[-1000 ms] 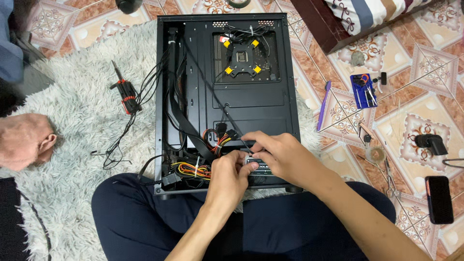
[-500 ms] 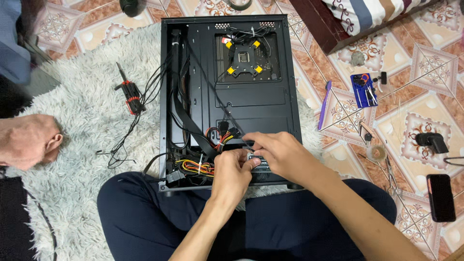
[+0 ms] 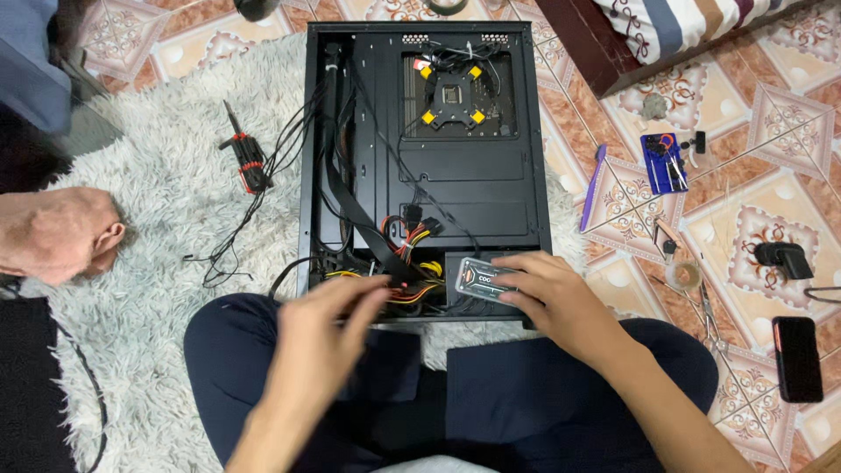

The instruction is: The person sits on the floor and organizes cables inside an open computer case. They route power and data cables, connect them to a power supply unit, and secure them with zip ties to tidy the interior.

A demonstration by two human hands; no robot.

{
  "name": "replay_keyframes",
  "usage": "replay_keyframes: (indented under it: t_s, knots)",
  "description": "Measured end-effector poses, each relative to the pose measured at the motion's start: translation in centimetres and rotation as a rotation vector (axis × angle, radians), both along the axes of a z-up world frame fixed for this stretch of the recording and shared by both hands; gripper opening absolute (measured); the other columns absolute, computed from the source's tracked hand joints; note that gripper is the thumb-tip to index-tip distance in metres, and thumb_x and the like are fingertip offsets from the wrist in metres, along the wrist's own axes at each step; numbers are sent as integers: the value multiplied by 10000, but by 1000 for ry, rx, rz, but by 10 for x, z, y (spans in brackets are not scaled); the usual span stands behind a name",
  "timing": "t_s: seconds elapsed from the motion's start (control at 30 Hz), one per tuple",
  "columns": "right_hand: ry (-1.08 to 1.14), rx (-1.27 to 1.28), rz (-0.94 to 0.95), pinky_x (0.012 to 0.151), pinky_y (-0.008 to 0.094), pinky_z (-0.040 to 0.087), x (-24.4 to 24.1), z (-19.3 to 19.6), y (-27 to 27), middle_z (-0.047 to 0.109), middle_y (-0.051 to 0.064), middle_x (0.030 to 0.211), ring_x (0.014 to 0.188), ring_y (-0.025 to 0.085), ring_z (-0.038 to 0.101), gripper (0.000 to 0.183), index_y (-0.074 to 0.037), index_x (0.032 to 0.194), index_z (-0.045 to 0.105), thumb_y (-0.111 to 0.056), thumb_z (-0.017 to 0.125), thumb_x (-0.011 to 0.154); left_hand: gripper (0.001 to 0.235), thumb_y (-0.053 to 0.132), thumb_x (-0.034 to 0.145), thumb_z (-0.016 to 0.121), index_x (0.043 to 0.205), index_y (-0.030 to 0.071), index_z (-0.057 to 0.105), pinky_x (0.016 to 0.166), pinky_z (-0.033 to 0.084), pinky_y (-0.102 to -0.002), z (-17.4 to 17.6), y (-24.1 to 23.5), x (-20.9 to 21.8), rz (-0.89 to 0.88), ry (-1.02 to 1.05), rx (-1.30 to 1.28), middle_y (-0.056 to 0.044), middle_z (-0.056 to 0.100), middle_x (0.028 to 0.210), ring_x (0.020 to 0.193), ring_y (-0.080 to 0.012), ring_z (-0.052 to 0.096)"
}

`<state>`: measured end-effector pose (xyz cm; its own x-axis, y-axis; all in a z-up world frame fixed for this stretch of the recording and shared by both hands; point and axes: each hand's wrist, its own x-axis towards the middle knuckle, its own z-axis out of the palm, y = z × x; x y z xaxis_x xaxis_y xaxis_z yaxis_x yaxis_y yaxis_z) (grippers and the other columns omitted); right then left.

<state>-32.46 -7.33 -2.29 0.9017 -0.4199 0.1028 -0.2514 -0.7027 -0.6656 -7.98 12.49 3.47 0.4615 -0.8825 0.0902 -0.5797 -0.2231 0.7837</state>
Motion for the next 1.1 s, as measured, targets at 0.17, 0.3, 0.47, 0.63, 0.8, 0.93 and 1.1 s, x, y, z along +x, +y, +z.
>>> replay_keyframes:
  t_s: [0.17, 0.3, 0.47, 0.63, 0.8, 0.93, 1.1]
  knots:
    - [-4, -153, 84, 987, 422, 438, 4, 5, -7, 720, 47, 1254, 1147, 281, 620, 233, -121, 1173, 707, -90, 612, 963, 121, 86, 913, 735, 1021, 37, 760, 875, 551, -287, 16, 30, 32, -87, -155, -147, -68, 766, 978, 889, -182, 720]
    - [109, -166, 129, 1024, 469, 436, 16, 20, 5, 623, 99, 1337, 1229, 314, 559, 245, -164, 1165, 696, -169, 697, 920, 92, 80, 949, 677, 990, 14, 727, 851, 554, -338, 13, 37, 34, -254, -167, -170, -94, 739, 1007, 900, -233, 687]
    - [251, -298, 174, 969, 441, 451, 19, 7, 4, 615, 74, 1350, 1254, 303, 555, 340, -207, 1242, 647, -144, 660, 909, 85, 65, 946, 648, 1003, 54, 711, 840, 554, -371, -12, 31, 42, -287, -265, -41, -74, 729, 976, 951, -287, 681]
    - [282, -312, 219, 990, 418, 452, 24, 13, -1, 650, 66, 1347, 1325, 298, 551, 231, -186, 1196, 631, -161, 524, 993, 47, 53, 925, 686, 941, 97, 694, 834, 583, -370, -26, 21, 63, -271, -224, -89, -45, 706, 874, 939, -286, 699]
    - [308, -260, 155, 992, 434, 488, 36, 38, 16, 621, 80, 1350, 1323, 325, 559, 207, -176, 1151, 689, -200, 641, 951, 142, 87, 888, 742, 1004, 94, 661, 873, 575, -357, -27, 18, 68, -299, -228, -29, -36, 667, 970, 999, -270, 689]
    - [69, -153, 176, 935, 359, 530, 65, 35, 39, 700, 45, 1133, 1122, 235, 670, 118, -154, 1044, 735, -161, 683, 938, 108, 76, 857, 773, 922, 78, 686, 847, 587, -343, -44, 18, 71, -309, -185, -21, -31, 685, 932, 951, -258, 710]
    - [-94, -125, 127, 890, 417, 545, 104, 29, 73, 692, 83, 1088, 1019, 290, 690, 282, -118, 1187, 703, -278, 717, 955, 83, 58, 939, 712, 1022, 63, 710, 897, 594, -353, -12, 30, 66, -260, -124, -90, -72, 713, 1029, 1035, -281, 719]
